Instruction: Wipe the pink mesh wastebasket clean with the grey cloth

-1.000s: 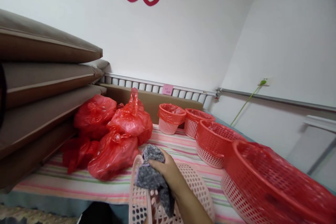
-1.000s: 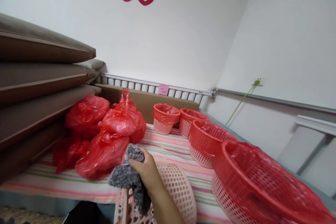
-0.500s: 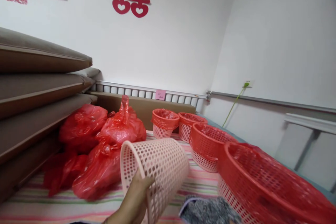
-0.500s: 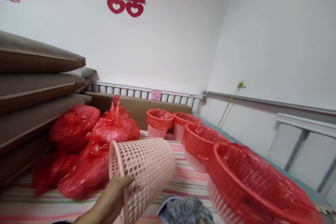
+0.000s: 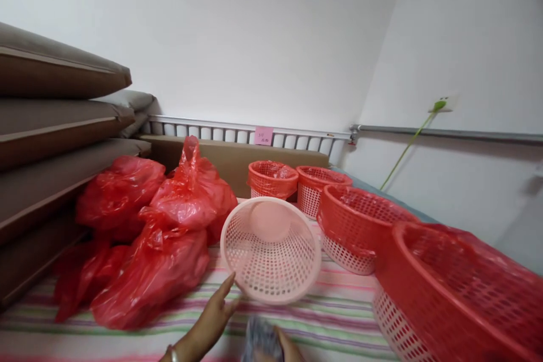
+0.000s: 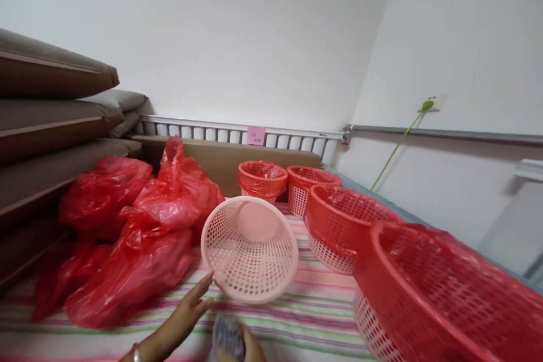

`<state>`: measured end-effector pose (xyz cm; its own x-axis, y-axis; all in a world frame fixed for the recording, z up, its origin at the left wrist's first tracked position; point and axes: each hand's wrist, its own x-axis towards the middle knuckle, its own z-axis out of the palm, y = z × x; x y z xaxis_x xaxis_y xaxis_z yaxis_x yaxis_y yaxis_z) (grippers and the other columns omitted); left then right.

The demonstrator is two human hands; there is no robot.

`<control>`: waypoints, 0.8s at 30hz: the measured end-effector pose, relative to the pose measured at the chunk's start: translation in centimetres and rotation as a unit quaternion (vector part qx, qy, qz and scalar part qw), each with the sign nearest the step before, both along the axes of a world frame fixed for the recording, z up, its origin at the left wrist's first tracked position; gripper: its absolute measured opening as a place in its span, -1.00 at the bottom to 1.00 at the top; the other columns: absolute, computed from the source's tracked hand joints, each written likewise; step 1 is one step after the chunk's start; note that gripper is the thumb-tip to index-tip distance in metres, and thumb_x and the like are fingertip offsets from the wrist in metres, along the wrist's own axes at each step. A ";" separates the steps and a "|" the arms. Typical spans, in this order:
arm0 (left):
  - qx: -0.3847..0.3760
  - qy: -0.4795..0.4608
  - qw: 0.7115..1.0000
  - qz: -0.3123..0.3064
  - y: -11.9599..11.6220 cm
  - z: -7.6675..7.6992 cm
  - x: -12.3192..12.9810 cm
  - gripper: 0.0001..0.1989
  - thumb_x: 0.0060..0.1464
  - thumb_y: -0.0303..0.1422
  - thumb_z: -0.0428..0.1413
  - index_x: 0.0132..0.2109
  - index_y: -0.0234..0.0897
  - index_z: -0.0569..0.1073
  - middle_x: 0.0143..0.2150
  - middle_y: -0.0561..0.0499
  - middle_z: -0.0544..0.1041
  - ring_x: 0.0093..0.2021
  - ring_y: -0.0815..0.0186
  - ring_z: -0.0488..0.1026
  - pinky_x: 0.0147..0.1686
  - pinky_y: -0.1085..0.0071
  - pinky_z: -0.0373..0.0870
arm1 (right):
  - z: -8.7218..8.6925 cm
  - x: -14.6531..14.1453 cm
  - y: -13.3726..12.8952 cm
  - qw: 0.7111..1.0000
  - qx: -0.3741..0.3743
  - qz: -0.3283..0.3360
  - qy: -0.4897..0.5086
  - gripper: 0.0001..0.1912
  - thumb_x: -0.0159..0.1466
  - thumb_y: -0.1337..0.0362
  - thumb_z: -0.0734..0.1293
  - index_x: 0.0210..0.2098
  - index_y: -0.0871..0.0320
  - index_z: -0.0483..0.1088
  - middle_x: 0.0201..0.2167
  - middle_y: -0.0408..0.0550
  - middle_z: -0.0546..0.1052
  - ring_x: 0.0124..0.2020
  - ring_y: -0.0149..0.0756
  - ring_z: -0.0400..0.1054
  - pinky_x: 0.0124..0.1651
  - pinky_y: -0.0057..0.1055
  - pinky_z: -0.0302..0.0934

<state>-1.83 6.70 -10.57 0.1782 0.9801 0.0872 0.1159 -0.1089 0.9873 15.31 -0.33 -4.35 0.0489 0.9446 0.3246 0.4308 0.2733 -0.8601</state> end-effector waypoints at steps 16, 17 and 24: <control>0.186 0.202 0.960 0.055 -0.6 -3.6 2.2 -0.46 0.14 -0.35 -0.04 0.26 -0.06 0.10 0.33 -0.07 0.11 0.31 0.13 0.04 0.24 0.10 0.03 | -11.2 11.6 5.2 0.952 -0.286 -0.073 0.079 -0.67 0.06 -0.03 0.25 -0.58 0.10 0.35 -0.66 -0.12 0.41 -0.57 -0.31 0.31 -0.51 -0.45 0.11; 0.203 0.238 0.949 0.037 -0.1 -3.0 3.1 -0.43 0.12 -0.39 -0.03 0.26 -0.04 0.08 0.35 -0.04 0.06 0.33 0.13 -0.02 0.26 0.07 -0.01 | -11.2 12.1 5.7 0.952 -0.275 -0.090 0.097 -0.69 0.04 -0.03 0.27 -0.50 0.09 0.38 -0.61 -0.12 0.44 -0.54 -0.29 0.32 -0.50 -0.45 0.12; 0.112 0.416 0.900 -0.060 7.6 -1.1 6.9 -0.34 -0.20 -0.46 0.16 0.15 -0.22 0.32 0.36 -0.14 0.03 0.34 -0.14 -0.18 0.23 -0.11 -0.17 | -9.7 8.7 10.2 0.942 -0.213 -0.065 0.252 -0.55 -0.02 0.00 0.31 -0.25 0.18 0.34 -0.48 -0.11 0.44 -0.51 -0.32 0.29 -0.53 -0.44 0.16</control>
